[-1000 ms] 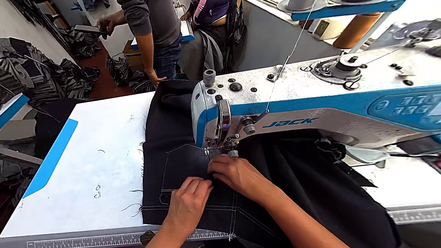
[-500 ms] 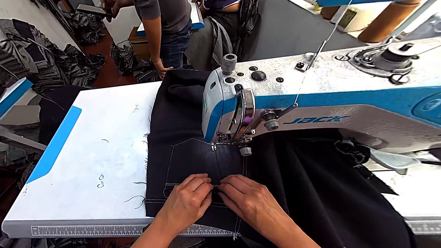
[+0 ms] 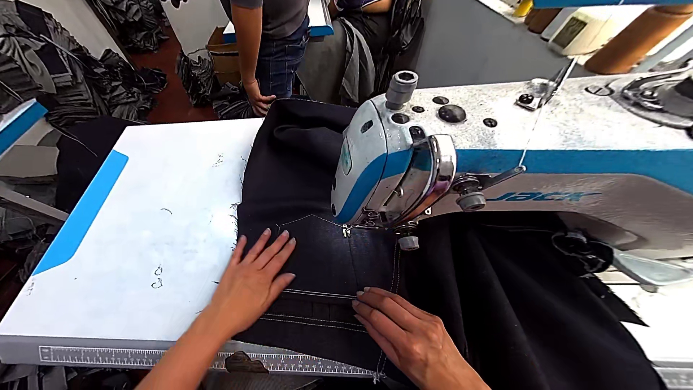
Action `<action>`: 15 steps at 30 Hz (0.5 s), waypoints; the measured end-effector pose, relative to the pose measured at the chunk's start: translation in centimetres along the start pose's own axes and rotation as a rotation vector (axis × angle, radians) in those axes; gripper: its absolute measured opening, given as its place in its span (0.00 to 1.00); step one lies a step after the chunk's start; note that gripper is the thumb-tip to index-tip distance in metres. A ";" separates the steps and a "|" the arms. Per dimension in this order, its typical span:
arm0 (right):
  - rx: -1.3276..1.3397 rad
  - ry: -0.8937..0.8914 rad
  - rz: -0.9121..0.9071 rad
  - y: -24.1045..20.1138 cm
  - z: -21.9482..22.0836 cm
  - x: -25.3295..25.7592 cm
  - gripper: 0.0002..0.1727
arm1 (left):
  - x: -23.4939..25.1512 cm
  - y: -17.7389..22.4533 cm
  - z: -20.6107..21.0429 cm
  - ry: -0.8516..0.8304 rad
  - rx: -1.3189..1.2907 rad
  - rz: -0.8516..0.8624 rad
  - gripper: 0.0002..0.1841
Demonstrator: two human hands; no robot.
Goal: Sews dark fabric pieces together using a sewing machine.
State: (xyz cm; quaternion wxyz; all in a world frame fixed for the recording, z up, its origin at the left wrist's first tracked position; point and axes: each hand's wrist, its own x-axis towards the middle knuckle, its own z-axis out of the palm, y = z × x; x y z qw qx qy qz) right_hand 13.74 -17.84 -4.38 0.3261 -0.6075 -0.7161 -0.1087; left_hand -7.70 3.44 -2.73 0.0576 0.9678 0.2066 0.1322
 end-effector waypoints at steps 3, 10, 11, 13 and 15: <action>0.032 -0.005 0.015 0.1 0.1 -0.2 0.10 | -0.5 -1.1 -0.9 -0.085 0.070 -0.030 0.32; 0.032 0.010 0.024 0.3 0.3 -0.2 0.10 | 3.0 2.5 -2.0 0.073 0.035 0.145 0.17; 0.035 0.009 0.026 0.3 0.4 -0.2 0.10 | 3.5 2.9 -1.4 0.043 -0.053 0.229 0.18; 0.052 -0.002 0.032 0.3 0.3 -0.3 0.10 | 4.0 2.6 0.0 -0.153 -0.160 0.372 0.24; 0.077 -0.041 0.036 0.2 0.0 -0.5 0.12 | 4.1 1.7 0.5 -0.239 -0.179 0.443 0.26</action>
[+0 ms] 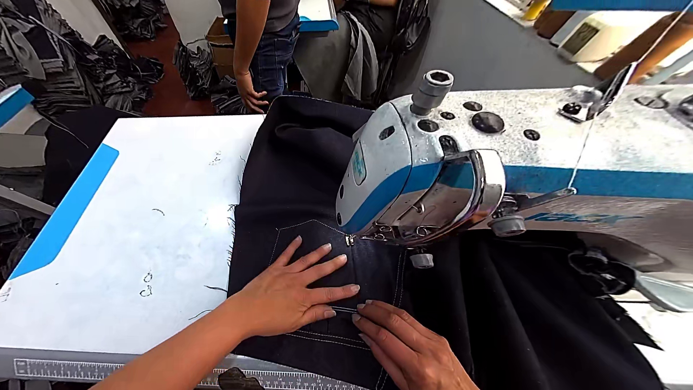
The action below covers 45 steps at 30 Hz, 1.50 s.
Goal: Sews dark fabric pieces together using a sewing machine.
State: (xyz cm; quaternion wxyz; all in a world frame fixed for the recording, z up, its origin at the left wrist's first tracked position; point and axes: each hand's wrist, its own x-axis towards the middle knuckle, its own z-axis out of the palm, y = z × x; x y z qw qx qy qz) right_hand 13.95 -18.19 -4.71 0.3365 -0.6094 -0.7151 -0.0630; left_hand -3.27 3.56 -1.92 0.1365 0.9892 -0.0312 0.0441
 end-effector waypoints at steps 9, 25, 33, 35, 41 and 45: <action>0.068 -0.106 -0.008 0.6 -1.4 -0.7 0.16 | -0.6 -0.1 -0.3 -0.039 -0.048 0.008 0.26; -0.003 -0.095 0.005 1.4 -0.7 1.0 0.17 | 0.4 -2.7 -0.5 0.069 -0.128 0.081 0.19; -0.075 -0.057 0.004 5.0 0.7 4.3 0.18 | 3.1 -7.0 -2.1 0.096 -0.114 0.083 0.19; -0.096 -0.052 0.001 5.9 0.9 4.8 0.18 | 3.7 -7.9 -2.2 0.116 -0.108 0.093 0.19; -0.158 -0.033 -0.049 6.8 0.7 5.0 0.16 | 4.4 -9.2 -2.6 0.136 -0.102 0.103 0.18; -0.185 -0.022 -0.062 7.0 0.7 5.3 0.16 | 4.6 -9.3 -2.6 0.140 -0.093 0.097 0.18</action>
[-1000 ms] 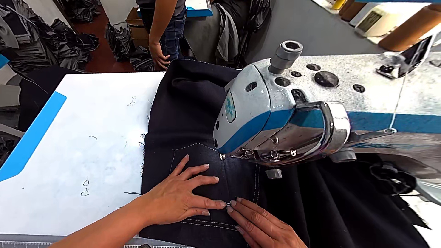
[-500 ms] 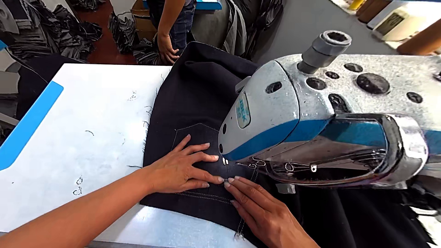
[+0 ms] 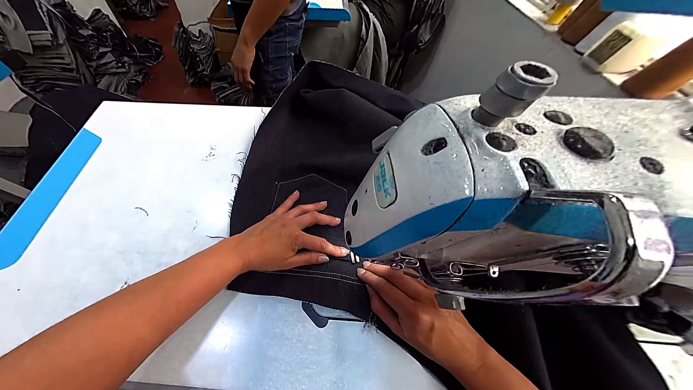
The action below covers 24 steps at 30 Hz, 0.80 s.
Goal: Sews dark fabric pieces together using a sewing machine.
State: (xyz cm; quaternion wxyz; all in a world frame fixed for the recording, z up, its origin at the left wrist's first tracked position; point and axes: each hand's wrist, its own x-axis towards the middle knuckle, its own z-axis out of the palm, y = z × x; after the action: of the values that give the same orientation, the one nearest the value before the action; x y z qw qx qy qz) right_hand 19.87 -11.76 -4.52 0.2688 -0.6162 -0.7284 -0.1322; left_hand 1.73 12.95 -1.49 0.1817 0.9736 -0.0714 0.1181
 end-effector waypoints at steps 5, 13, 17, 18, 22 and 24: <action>-0.035 0.003 0.006 0.6 0.4 0.5 0.16 | 0.2 -0.5 0.0 0.035 0.007 0.001 0.18; -0.074 0.028 -0.008 0.5 0.2 1.0 0.15 | 0.3 -0.3 0.1 0.070 0.049 0.011 0.18; -0.063 0.025 -0.021 0.4 0.1 1.3 0.15 | 0.2 -0.2 0.0 0.070 0.050 0.002 0.19; -0.060 -0.005 -0.012 0.2 -0.4 1.2 0.16 | 0.2 -0.1 0.0 0.071 0.044 -0.001 0.19; -0.105 -0.083 0.179 -2.8 -7.3 -1.5 0.15 | 0.2 -0.5 0.2 0.064 0.037 0.012 0.18; -0.122 -0.105 0.338 -4.5 -11.9 -4.6 0.15 | 0.2 -0.5 0.2 0.053 0.030 0.012 0.18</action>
State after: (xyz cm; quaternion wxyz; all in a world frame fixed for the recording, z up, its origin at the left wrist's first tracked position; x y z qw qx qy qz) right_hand 18.67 -22.70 3.29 0.2111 -0.7508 -0.6183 -0.0968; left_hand 2.07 13.35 -1.78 0.1684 0.9723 -0.0705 0.1459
